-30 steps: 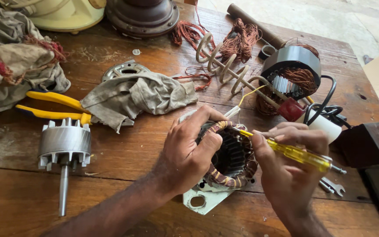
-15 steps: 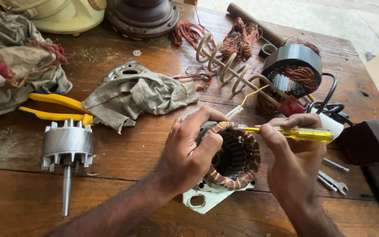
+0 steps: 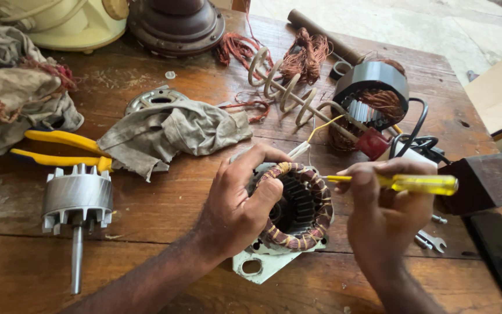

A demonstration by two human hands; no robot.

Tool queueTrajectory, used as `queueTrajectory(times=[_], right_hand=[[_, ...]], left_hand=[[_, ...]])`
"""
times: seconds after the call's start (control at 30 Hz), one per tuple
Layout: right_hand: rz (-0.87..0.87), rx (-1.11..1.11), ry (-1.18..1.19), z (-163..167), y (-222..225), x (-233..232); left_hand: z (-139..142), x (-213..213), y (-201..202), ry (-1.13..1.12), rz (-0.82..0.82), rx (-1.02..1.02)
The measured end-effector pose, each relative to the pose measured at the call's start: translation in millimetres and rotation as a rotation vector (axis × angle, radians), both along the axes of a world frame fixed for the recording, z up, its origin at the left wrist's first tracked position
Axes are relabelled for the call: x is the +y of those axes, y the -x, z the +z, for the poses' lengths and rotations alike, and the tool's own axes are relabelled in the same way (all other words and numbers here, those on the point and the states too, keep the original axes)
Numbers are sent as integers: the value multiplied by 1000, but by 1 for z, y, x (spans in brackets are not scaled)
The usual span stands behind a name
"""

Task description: The person uses a yellow-handled screwdriver to adjust and secure copper windings inside a motor stator. The hands hold the stator steady while the tool is inserted into the slots to press and align the coils. The work continues throughout the clip without completing the assembly.

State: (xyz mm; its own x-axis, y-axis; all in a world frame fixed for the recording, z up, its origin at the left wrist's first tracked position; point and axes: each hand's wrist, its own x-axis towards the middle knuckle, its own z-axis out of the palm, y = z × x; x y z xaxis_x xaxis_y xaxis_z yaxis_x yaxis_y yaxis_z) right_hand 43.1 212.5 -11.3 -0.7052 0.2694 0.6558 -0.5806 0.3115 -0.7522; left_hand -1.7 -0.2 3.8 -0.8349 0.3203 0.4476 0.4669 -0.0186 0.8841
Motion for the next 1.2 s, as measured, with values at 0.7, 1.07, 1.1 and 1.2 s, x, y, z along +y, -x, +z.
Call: queueTrajectory(times=[0.7,1.07,1.1,1.2], right_hand=[[14,187,-518,19,-14,-16],[28,140,-417,6,-13,-10],[51,103,-343,4,-12,-8],[12,161,-383,1,-11,-7]], left_hand=[[-2,-1,-3,-109,-42,-123],[7,-1,0,39,60,-152],[9,0,2,57,53,-168],[15,-7,9,200,65,-237]])
